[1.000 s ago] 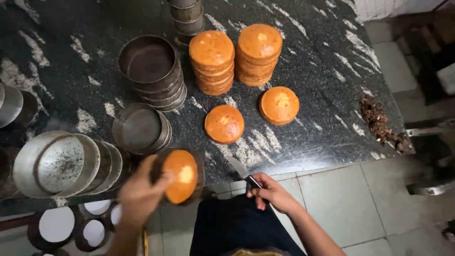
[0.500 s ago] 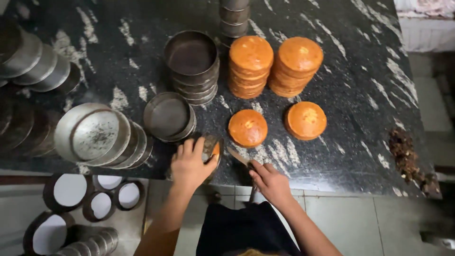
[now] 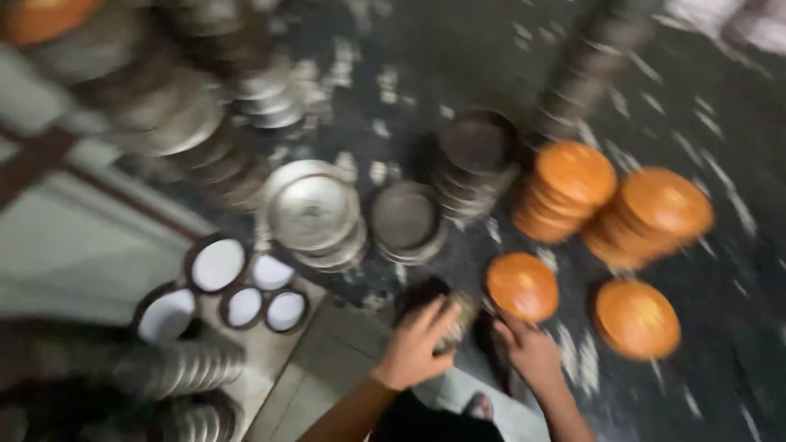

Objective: Scrape residue from inside metal cake tins using a knife and stack them on a counter.

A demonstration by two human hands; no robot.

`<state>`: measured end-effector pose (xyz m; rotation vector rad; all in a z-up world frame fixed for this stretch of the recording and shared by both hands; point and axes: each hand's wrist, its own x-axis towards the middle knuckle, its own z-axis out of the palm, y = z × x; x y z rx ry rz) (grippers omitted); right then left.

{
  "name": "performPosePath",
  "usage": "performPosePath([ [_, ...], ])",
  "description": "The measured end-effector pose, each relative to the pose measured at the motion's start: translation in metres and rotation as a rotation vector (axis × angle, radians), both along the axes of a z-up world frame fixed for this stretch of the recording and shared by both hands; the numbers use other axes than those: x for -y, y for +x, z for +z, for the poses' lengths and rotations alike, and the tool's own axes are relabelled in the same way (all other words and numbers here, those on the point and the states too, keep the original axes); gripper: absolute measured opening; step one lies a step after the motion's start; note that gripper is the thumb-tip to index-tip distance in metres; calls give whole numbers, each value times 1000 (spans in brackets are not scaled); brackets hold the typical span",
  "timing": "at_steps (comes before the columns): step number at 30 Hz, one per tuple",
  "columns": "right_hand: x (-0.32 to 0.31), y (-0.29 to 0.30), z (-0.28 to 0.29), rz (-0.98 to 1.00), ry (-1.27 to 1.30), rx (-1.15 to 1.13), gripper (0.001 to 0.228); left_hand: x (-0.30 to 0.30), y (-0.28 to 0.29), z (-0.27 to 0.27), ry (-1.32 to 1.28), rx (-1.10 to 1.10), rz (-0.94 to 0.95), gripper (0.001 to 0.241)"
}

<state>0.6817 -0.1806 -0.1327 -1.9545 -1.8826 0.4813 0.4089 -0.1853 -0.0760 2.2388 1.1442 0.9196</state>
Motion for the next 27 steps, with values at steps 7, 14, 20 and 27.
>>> performPosePath([
  [7,-3,19,-140,-92,-480,-760,30,52,-44,-95,133,-83,48,79],
  [14,-6,-10,-36,90,45,-213,36,-9,17,16,-31,-78,274,77],
  [20,-24,-14,36,-19,67,413,43,-36,39,0,-314,-181,211,90],
  [27,-24,18,-74,-12,-177,-111,40,16,-18,-82,95,8,3,83],
])
